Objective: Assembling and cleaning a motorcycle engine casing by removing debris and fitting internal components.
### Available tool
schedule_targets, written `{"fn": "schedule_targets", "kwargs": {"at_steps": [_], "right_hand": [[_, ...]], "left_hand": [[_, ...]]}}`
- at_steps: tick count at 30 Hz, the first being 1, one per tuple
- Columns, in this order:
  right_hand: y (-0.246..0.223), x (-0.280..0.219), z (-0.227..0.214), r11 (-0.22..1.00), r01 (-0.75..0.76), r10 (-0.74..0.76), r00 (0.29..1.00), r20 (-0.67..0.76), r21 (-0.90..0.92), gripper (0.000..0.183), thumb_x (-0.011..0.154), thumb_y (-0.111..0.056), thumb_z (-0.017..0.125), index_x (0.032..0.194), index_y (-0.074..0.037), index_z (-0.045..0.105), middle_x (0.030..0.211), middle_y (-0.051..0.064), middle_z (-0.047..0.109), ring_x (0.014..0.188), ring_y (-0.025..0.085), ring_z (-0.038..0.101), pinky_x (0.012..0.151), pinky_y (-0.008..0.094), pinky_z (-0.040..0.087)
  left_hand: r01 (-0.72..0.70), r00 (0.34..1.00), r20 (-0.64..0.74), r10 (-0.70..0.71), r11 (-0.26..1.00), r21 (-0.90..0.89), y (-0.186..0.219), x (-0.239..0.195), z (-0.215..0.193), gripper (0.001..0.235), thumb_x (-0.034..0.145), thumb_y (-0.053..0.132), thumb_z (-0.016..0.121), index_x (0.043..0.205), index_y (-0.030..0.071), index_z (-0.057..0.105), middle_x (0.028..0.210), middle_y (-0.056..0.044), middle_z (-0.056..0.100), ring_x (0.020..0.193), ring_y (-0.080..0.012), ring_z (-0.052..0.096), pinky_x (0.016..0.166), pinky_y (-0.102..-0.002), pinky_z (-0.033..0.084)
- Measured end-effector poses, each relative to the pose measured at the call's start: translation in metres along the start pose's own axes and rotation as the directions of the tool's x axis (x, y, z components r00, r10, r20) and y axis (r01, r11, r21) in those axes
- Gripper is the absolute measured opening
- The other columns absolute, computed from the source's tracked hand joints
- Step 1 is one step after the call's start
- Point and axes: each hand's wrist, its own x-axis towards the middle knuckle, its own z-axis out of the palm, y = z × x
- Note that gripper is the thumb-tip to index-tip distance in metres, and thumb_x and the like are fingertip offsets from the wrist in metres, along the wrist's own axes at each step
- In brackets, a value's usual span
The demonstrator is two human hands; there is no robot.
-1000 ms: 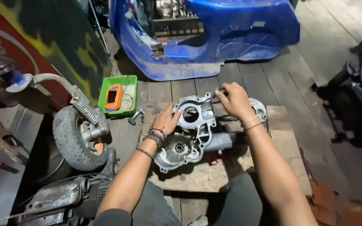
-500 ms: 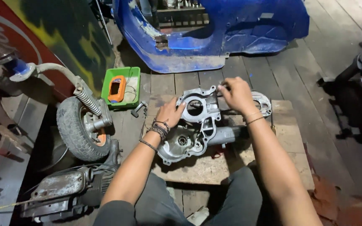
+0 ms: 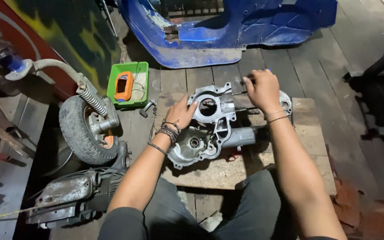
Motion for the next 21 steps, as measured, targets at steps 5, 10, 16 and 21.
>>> {"fn": "schedule_targets", "kwargs": {"at_steps": [5,10,16,21], "right_hand": [[-0.017,-0.003,-0.008,0.974,-0.044,0.048,0.999,-0.01,0.222,0.022,0.098,-0.032,0.073,0.096,-0.01,0.072,0.079,0.015,0.065,0.085,0.041,0.066,0.075,0.047,0.052],[-0.027,0.0,-0.008,0.966,-0.047,0.035,0.998,0.052,0.253,0.022,0.097,-0.03,0.071,0.099,-0.009,0.074,0.082,0.017,0.065,0.085,0.043,0.067,0.077,0.048,0.053],[0.014,-0.005,-0.013,0.988,-0.091,0.102,0.991,-0.082,0.128,0.022,0.102,-0.028,0.074,0.102,-0.007,0.072,0.082,0.016,0.063,0.086,0.041,0.066,0.079,0.048,0.053],[-0.026,-0.002,-0.035,0.985,-0.011,0.024,0.997,-0.076,0.172,0.019,0.097,-0.027,0.079,0.096,-0.009,0.072,0.079,0.013,0.067,0.088,0.036,0.065,0.082,0.044,0.052]], "left_hand": [[-0.005,1.0,0.01,0.005,1.0,0.002,0.006,-0.004,-0.003,0.065,0.101,0.062,0.038,0.137,0.01,0.055,0.121,-0.03,0.069,0.117,-0.0502,0.064,0.103,-0.059,0.049],[-0.001,1.0,0.011,0.001,1.0,0.004,-0.01,0.009,0.009,0.064,0.101,0.062,0.038,0.138,0.013,0.054,0.12,-0.029,0.069,0.116,-0.0491,0.064,0.102,-0.059,0.05],[-0.027,1.0,0.011,0.027,1.0,-0.002,0.002,-0.004,0.001,0.063,0.1,0.062,0.038,0.134,0.011,0.056,0.119,-0.03,0.069,0.115,-0.0505,0.064,0.101,-0.06,0.05],[-0.022,1.0,0.016,0.022,1.0,0.015,0.0,0.001,0.001,0.066,0.1,0.064,0.037,0.136,0.012,0.055,0.118,-0.03,0.069,0.115,-0.0502,0.065,0.102,-0.06,0.05]]}}
